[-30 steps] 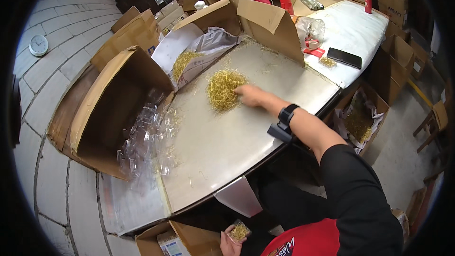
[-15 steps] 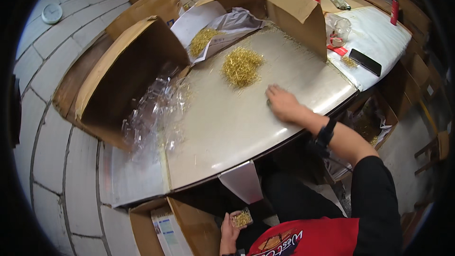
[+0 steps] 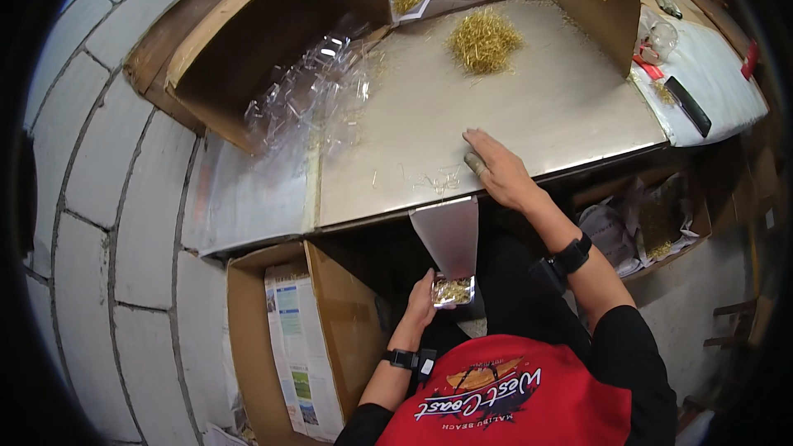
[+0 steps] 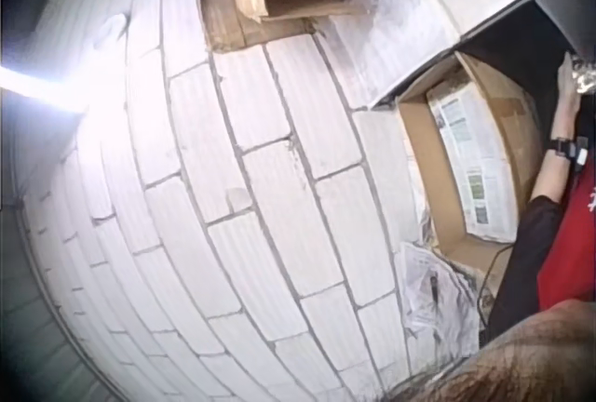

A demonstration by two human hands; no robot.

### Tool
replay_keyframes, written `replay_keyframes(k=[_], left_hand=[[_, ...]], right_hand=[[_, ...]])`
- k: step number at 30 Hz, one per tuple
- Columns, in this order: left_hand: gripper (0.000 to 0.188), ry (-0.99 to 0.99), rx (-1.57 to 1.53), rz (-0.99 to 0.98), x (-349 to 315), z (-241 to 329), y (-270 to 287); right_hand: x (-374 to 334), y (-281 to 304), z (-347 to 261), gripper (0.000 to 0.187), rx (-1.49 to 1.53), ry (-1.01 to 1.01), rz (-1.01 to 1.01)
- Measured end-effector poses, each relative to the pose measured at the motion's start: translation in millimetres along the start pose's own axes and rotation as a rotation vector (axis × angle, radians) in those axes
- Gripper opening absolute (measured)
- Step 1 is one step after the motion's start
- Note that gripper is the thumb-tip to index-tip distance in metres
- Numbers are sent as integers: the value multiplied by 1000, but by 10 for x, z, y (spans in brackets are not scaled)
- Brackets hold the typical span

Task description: The person scoops loose yellow noodles from a table into small clear plastic containers using a small scoop. They then place the filled containers into a cardboard box lined with newspaper. The process is repeated continuously throughout the clip.

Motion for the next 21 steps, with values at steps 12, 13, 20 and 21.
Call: replay_keyframes(k=[12,13,20,21], left_hand=[[42,-69,-43,114,86,145,-339],[42,-81,-48,119,59,112,-326],[44,41,-5,-32,-92,-93,-128],[44,42,-9,-72,-138,-89,-83]], right_hand=[[-801,-242,-673,35,-4,371,-161],[-946,-185,-675,37,40,353,-191],[-1412,110,-440,23,170,9,-176],[-1429,131,-435,23,191,-32,-190]])
Point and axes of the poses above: each hand's wrist, its own x-axis towards the middle knuckle, its own y-axis out of the back of the hand, z = x × y, the point moved 2 cm from there along x, towards the middle knuckle, and after that the axes turned 10 degrees about z, right-handed, at the moved point
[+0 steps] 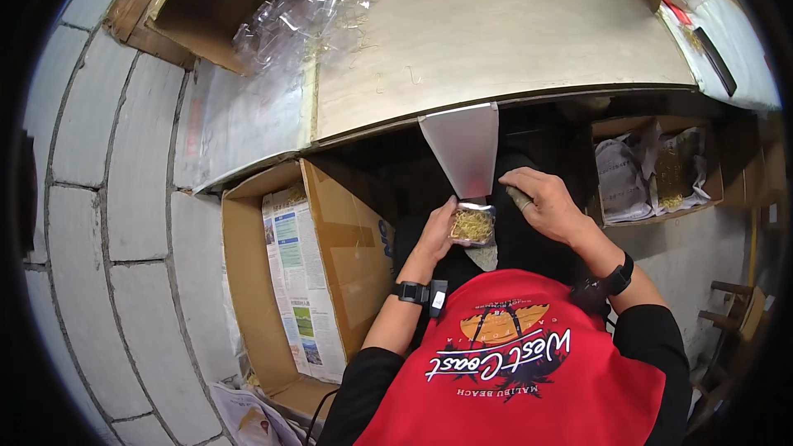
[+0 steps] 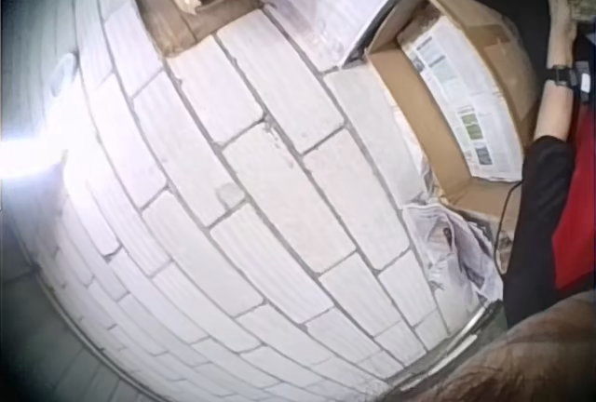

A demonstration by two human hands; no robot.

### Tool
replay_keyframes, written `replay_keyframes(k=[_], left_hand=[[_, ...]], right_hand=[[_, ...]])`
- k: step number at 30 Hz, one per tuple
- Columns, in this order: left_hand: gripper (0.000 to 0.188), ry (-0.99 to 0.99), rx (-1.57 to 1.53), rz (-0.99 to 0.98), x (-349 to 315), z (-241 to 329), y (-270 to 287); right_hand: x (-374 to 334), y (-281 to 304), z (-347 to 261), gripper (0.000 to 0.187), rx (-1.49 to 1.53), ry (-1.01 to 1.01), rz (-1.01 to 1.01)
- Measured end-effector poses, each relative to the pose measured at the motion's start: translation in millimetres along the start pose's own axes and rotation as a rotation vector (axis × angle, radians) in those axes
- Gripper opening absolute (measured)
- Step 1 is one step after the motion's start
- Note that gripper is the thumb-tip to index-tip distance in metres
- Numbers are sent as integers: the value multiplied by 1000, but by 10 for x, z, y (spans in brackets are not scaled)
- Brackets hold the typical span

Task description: The person scoops loose yellow noodles from a table into small clear plastic containers using a small scoop. They then place the filled containers into a cardboard box lined with newspaper. The process is repeated continuously throughout the clip.

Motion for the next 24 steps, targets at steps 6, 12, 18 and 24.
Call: replay_keyframes(k=[6,12,18,24], left_hand=[[35,-87,-32,-89,-330,349,24],[28,-266,-68,2,-634,727,-234],[27,-303,-119,67,-778,824,-464],[19,-265,-54,261,-709,708,-516]], right_hand=[[-56,-118,-113,21,88,0,-46],[24,-262,-139,23,356,-302,63],[130,-368,-55,15,774,-654,-47],[75,-382,-114,18,721,-563,-3]])
Point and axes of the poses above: each hand's wrist, its own x-axis towards the middle knuckle, its own y-axis out of the back of the hand, z = x × y, the point moved 2 cm from there along x, towards the middle knuckle, and after that the axes turned 10 degrees about z, right-handed, at the moved point
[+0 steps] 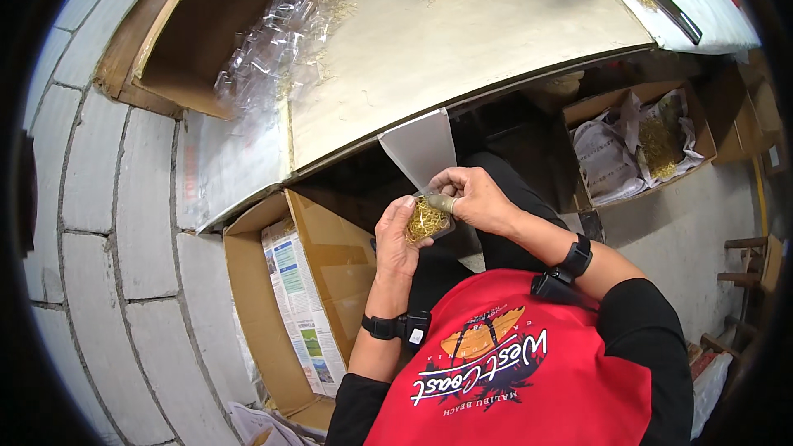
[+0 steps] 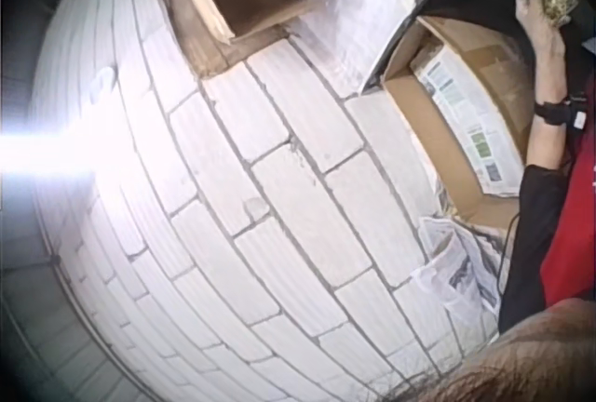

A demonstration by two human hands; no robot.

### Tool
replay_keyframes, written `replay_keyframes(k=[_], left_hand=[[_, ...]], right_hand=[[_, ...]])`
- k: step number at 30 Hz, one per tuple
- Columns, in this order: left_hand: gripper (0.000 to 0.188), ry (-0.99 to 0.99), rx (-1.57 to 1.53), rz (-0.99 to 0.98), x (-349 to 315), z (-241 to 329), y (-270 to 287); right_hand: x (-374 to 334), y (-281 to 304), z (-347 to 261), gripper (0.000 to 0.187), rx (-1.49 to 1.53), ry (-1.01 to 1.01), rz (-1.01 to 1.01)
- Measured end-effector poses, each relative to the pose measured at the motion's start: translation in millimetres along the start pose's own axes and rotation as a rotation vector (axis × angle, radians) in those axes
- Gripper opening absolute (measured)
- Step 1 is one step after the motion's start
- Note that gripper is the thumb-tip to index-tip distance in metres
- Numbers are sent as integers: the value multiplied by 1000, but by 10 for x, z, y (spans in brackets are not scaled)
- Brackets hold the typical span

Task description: The person scoops loose yellow noodles from a table into small clear plastic containers using a small scoop. They then place the filled containers into a cardboard box lined with newspaper. The process is repeated continuously throughout the clip.

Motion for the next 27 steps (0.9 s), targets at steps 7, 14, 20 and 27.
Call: replay_keyframes(k=[7,14,20,27], left_hand=[[19,8,31,85,-48,-105,-106],[21,10,-54,6,-31,-100,-122],[25,19,-55,-23,-26,-119,-137],[25,4,-89,-65,-27,-149,-102]], right_hand=[[-100,108,-81,24,-546,540,226],[-102,101,-177,24,-714,827,182],[-87,80,-237,23,-698,841,168],[-77,93,-252,23,-537,777,258]])
Point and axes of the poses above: each hand's wrist, its own x-axis towards the middle knuckle, its own y-axis out of the back of the hand, z = x × y, the point moved 2 cm from there along x, towards the middle knuckle, and after that the axes turned 10 degrees about z, right-handed, at the moved point
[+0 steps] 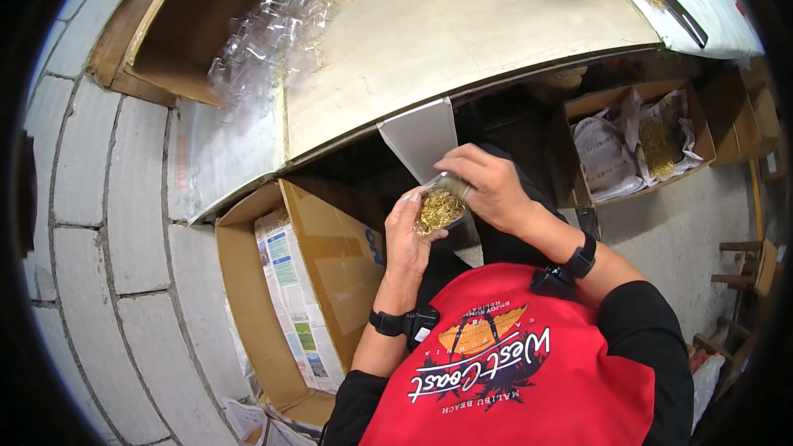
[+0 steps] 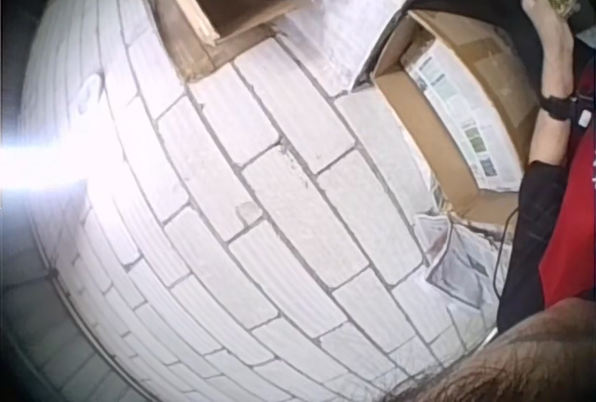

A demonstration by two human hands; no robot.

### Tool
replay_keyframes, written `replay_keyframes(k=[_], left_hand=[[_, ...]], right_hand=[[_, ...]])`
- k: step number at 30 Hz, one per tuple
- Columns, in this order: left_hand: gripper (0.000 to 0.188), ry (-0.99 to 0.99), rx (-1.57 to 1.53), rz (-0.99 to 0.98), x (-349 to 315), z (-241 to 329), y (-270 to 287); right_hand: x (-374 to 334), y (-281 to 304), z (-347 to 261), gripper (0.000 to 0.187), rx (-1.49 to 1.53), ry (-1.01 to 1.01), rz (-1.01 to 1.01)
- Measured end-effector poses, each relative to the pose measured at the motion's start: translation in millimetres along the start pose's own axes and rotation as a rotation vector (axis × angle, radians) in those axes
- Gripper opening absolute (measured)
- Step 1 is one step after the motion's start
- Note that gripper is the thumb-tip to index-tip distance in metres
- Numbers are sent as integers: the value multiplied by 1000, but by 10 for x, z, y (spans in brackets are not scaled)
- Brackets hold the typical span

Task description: The person scoops loose yellow noodles from a table into small clear plastic containers using a small scoop. They then place the filled containers into a cardboard box lined with newspaper. The process is repeated continuously throughout the clip.

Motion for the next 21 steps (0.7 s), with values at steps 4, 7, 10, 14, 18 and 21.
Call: replay_keyframes(k=[4,7,10,14,18,21], left_hand=[[24,-17,-14,7,-21,61,8],[25,-30,-13,-10,-34,72,-9],[25,-42,-3,-5,-36,60,-16],[26,-57,43,17,-42,28,1],[27,-63,53,27,-43,8,1],[26,-54,42,4,-39,-35,1]], right_hand=[[-5,43,247,12,142,-440,-52],[-70,-60,323,16,454,-856,-276],[-86,-103,301,18,394,-830,-246],[-102,-102,264,10,97,-535,-153],[-30,0,41,6,-132,-224,-134],[-30,-14,40,8,-159,-153,-218]])
Point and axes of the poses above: each hand's wrist, its own x-axis towards the middle knuckle, its own y-axis out of the back of the hand, z = x × y, the point moved 2 cm from there along x, towards the middle knuckle, and after that the axes turned 10 degrees about z, right-handed, at the moved point
